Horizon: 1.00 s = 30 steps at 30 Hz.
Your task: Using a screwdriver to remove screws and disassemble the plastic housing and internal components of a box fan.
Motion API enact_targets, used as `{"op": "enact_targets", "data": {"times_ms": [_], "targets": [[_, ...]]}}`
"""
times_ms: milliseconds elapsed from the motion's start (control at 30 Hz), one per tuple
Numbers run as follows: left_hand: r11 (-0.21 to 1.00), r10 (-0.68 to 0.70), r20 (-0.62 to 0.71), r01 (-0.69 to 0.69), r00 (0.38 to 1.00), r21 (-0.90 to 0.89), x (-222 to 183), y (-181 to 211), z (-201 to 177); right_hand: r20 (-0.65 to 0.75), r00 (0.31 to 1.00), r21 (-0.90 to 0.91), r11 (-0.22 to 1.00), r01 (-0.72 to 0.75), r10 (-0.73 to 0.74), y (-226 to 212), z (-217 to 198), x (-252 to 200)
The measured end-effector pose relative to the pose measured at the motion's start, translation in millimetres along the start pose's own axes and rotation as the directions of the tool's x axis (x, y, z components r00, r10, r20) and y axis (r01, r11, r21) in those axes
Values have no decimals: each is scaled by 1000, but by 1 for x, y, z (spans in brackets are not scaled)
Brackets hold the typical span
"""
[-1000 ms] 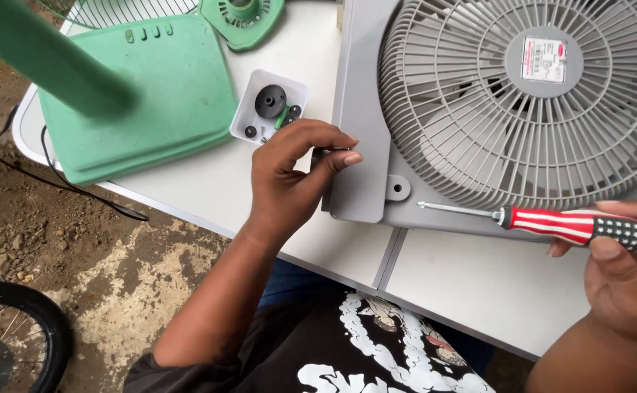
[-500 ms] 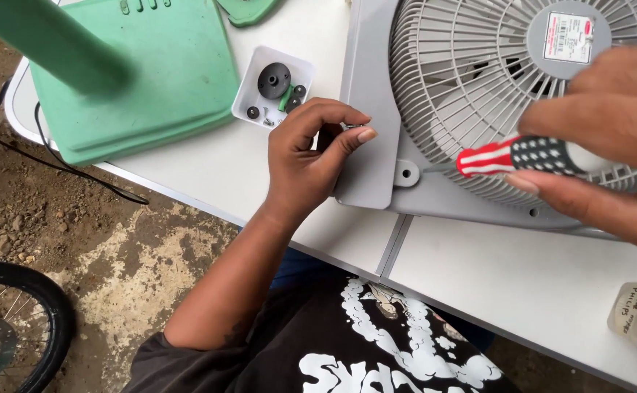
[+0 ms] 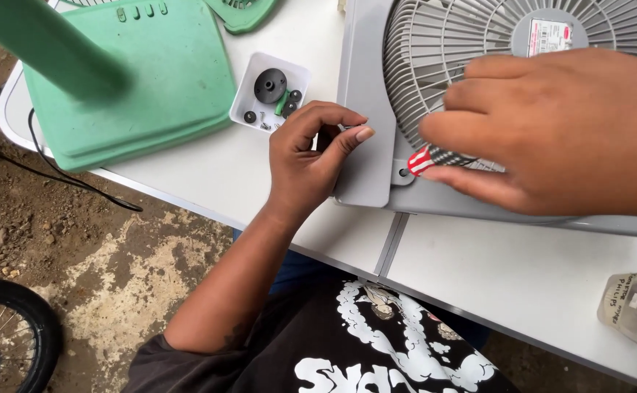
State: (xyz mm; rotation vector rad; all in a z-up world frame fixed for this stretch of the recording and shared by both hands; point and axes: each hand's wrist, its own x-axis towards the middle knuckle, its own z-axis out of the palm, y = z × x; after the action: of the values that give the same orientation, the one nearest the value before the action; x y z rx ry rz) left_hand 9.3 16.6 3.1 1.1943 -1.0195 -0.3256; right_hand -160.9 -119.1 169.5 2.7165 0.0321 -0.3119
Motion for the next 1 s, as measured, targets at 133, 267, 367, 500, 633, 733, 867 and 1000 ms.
{"op": "enact_targets", "data": {"times_ms": [133, 267, 367, 500, 633, 733, 867, 1000], "targets": [[1000, 23, -1, -23, 1000, 9, 0, 1, 0, 130, 988, -165, 981, 102, -81, -11, -25, 23], [1000, -4, -30, 5, 1000, 23, 0, 4, 2, 370, 884, -276, 942, -189, 286, -31, -42, 33], [999, -9, -29, 10, 1000, 34, 0, 3, 1, 353, 862, -354, 905, -237, 364, -35, -43, 24], [998, 3, -24, -2, 1000, 57, 1, 2, 1, 361, 921, -265, 963, -46, 144, -21, -30, 12], [999, 4, -39, -3, 999, 43, 1, 2, 3, 506, 862, -114, 990, 81, -12, -16, -25, 20], [999, 14, -54, -12, 998, 37, 2, 4, 5, 536, 830, -155, 984, -86, 157, -18, -41, 32], [998, 29, -56, -26, 998, 61, 2, 3, 4, 619, 678, -269, 918, -292, 397, -27, -60, 42], [997, 53, -48, -50, 997, 60, 2, 4, 4, 410, 873, -286, 946, -152, 264, -29, -47, 19]]}}
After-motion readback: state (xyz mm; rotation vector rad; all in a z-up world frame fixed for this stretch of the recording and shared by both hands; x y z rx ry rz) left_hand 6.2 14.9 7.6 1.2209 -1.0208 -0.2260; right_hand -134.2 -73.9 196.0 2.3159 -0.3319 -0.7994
